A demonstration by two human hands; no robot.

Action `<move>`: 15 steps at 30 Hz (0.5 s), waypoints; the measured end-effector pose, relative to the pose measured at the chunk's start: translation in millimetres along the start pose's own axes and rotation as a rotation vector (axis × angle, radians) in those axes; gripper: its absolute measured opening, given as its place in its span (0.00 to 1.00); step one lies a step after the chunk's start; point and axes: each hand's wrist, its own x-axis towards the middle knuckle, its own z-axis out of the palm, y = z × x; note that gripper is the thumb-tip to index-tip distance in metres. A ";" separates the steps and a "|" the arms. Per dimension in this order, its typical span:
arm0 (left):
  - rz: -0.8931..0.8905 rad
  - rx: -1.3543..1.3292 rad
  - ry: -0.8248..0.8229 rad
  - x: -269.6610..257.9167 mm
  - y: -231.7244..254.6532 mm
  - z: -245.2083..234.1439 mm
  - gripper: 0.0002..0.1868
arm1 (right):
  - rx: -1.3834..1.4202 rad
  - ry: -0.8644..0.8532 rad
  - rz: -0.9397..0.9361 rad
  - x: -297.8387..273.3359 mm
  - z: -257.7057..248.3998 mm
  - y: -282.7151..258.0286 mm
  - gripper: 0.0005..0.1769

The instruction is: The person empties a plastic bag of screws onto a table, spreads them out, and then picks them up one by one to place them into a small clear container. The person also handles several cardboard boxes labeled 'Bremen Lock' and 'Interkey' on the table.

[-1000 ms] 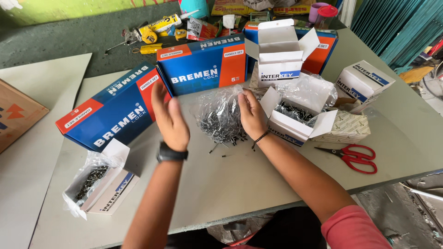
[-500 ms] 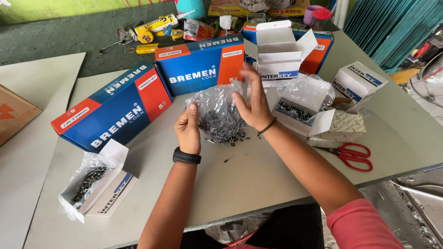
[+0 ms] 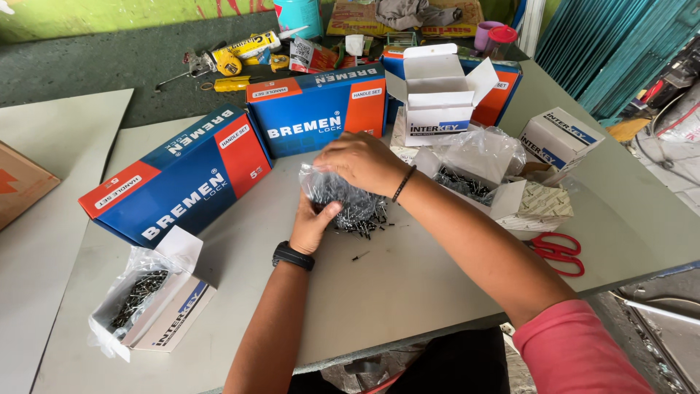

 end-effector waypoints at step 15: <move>-0.142 0.155 0.054 2.0 -23.6 -16.7 0.60 | -0.028 0.070 -0.078 22.7 -37.2 -19.7 0.10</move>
